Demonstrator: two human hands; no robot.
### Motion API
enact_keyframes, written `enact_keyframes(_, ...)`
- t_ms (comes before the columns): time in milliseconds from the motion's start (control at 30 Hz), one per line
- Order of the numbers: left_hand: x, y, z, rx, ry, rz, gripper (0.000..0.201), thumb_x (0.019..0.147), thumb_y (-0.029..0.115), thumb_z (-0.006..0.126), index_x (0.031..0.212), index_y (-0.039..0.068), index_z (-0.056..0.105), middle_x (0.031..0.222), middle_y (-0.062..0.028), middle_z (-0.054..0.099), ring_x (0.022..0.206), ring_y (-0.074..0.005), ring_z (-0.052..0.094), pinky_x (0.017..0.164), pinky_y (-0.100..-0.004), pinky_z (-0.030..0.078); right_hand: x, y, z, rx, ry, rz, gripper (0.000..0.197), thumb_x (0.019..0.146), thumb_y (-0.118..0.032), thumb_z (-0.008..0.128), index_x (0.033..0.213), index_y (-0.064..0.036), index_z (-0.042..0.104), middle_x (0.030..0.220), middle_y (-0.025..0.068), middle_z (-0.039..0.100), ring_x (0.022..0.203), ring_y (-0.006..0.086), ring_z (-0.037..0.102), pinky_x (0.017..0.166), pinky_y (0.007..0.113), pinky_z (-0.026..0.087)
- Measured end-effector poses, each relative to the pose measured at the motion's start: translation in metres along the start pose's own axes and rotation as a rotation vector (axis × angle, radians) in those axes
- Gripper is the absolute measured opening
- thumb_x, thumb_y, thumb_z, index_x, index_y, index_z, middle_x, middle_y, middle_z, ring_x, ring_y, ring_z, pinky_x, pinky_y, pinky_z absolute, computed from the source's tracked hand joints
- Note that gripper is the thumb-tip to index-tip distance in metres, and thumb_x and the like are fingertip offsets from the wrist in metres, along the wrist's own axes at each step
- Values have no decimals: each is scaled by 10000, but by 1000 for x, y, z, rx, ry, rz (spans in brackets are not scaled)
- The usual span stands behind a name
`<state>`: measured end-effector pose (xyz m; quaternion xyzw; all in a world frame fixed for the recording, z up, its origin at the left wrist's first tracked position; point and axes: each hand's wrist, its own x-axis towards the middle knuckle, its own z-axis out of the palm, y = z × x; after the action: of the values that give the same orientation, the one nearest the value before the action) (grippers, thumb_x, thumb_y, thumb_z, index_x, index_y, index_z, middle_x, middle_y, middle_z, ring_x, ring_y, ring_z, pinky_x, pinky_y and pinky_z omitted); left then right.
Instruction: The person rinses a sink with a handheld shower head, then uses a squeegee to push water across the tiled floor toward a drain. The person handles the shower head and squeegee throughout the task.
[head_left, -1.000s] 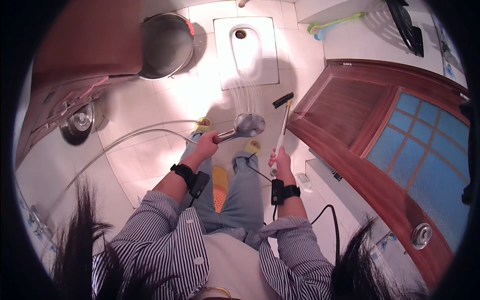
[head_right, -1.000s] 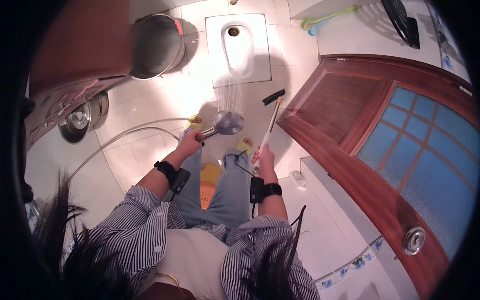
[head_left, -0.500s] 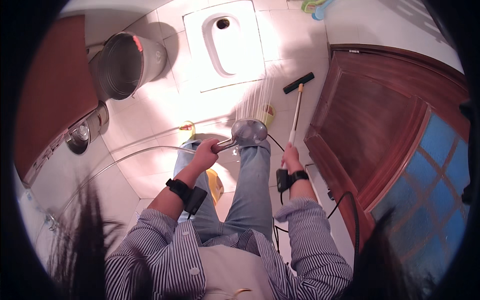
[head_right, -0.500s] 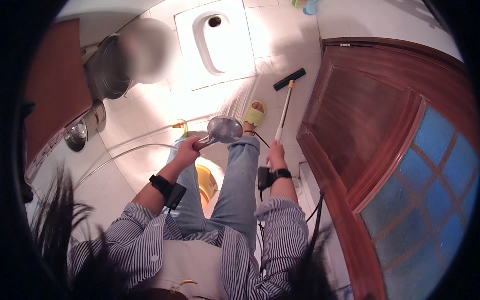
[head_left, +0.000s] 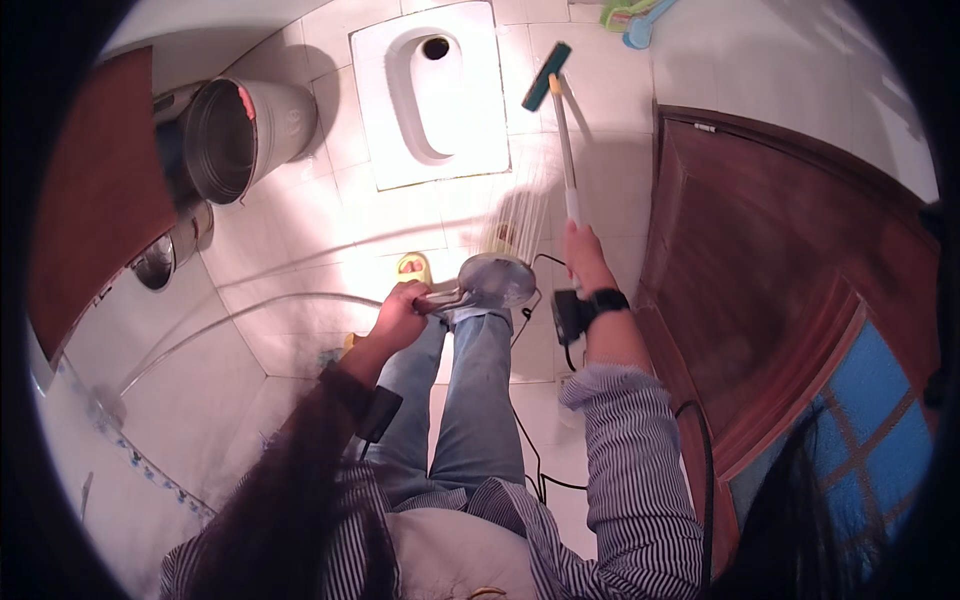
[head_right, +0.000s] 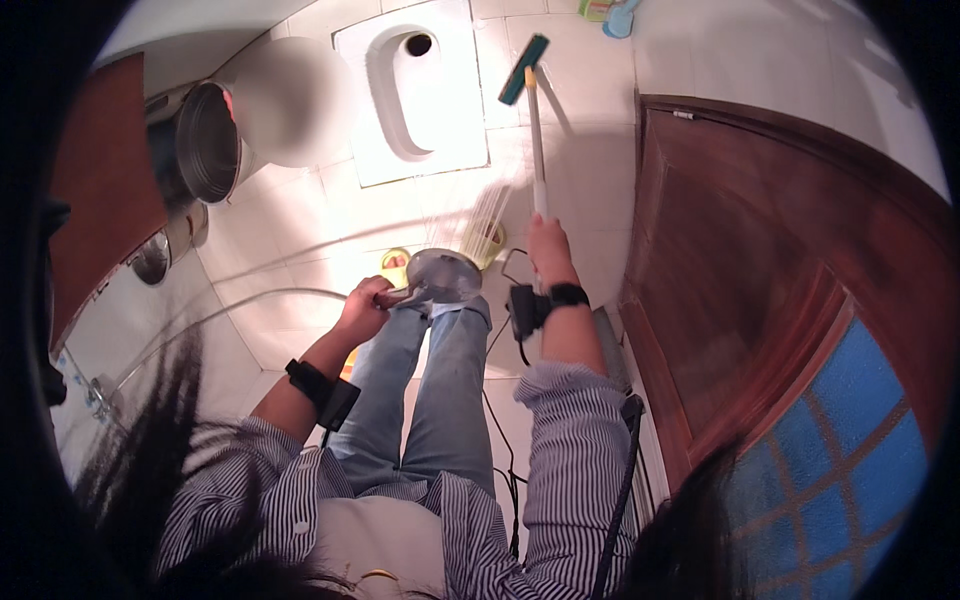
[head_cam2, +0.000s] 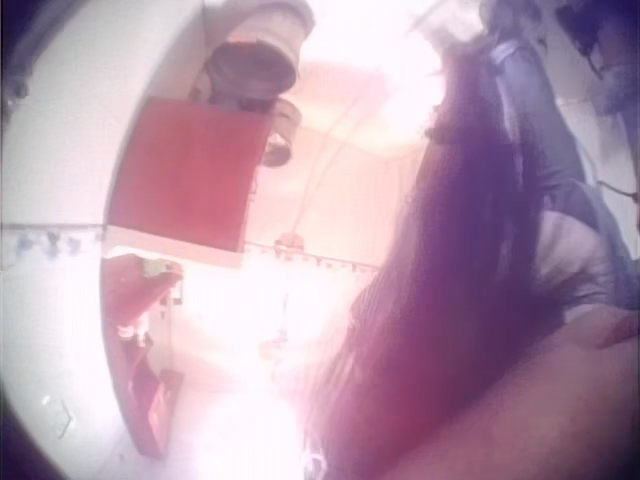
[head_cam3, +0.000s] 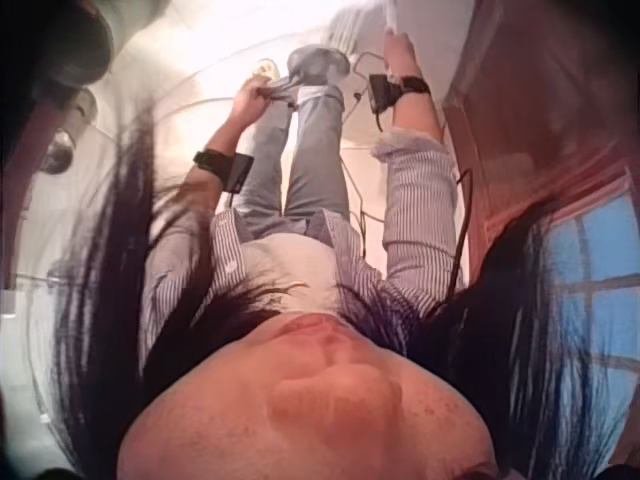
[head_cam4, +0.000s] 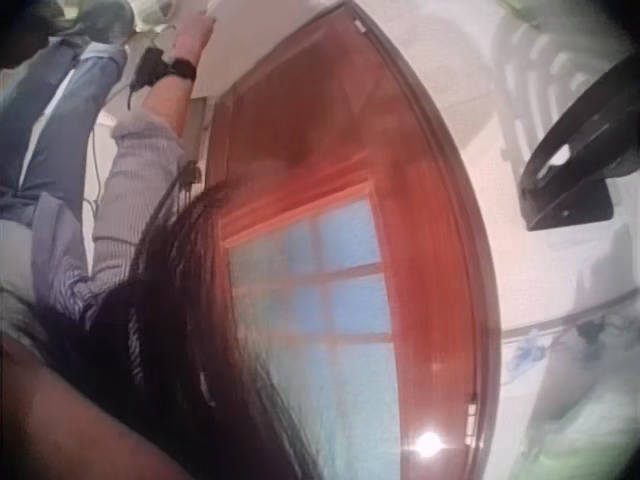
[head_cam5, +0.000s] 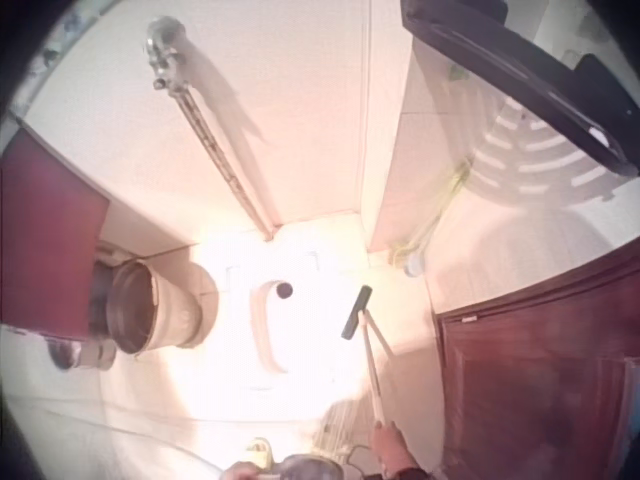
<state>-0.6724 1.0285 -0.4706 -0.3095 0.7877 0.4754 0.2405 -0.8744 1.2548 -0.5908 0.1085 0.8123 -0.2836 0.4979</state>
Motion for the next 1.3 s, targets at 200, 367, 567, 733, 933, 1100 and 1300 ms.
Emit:
enact_keyframes(200,10,26,-12,-66,94,131,202,615,-102,510,753,43,526,708,-86,491,746,-280,464,666,-344,386,-81,66,-9,-306,6,385,523,921,-435,341,904,56,519,808,245,610,529,326,604,439,429,480)
enact_keyframes(367,30,24,-17,-44,65,202,175,632,-76,534,767,35,533,708,-92,493,734,-281,467,650,-349,382,24,0,9,-220,19,140,570,922,-471,317,877,60,517,709,231,600,473,333,584,440,439,475)
enact_keyframes(567,44,18,-39,-107,25,130,112,663,-28,575,744,39,537,736,-110,521,753,-315,482,674,-383,377,1,-24,-8,-196,4,142,549,922,-449,319,890,64,514,626,206,573,443,324,569,405,424,450)
enact_keyframes(733,47,14,-55,-164,28,114,100,687,4,607,751,34,536,753,-106,528,773,-317,491,683,-397,389,-31,-31,-18,-426,84,236,533,918,-430,338,975,74,503,723,240,594,480,340,589,427,428,468)
enact_keyframes(933,63,5,-62,-186,41,139,105,691,17,614,775,31,552,749,-99,526,770,-306,493,682,-381,397,97,-144,-8,-330,61,28,612,920,-466,313,737,63,559,528,190,547,475,339,590,433,445,457)
enact_keyframes(1100,63,9,-77,-182,11,141,107,686,7,601,779,31,554,727,-96,514,760,-295,489,670,-373,394,14,-99,6,-517,134,83,555,916,-458,341,995,63,513,751,242,609,548,349,599,466,437,479)
enact_keyframes(1300,61,11,-78,-173,16,152,153,636,-63,541,756,30,523,713,-96,502,744,-290,478,649,-354,383,26,-69,30,-178,5,-253,487,920,-402,353,940,50,533,791,258,601,626,346,617,498,436,480)
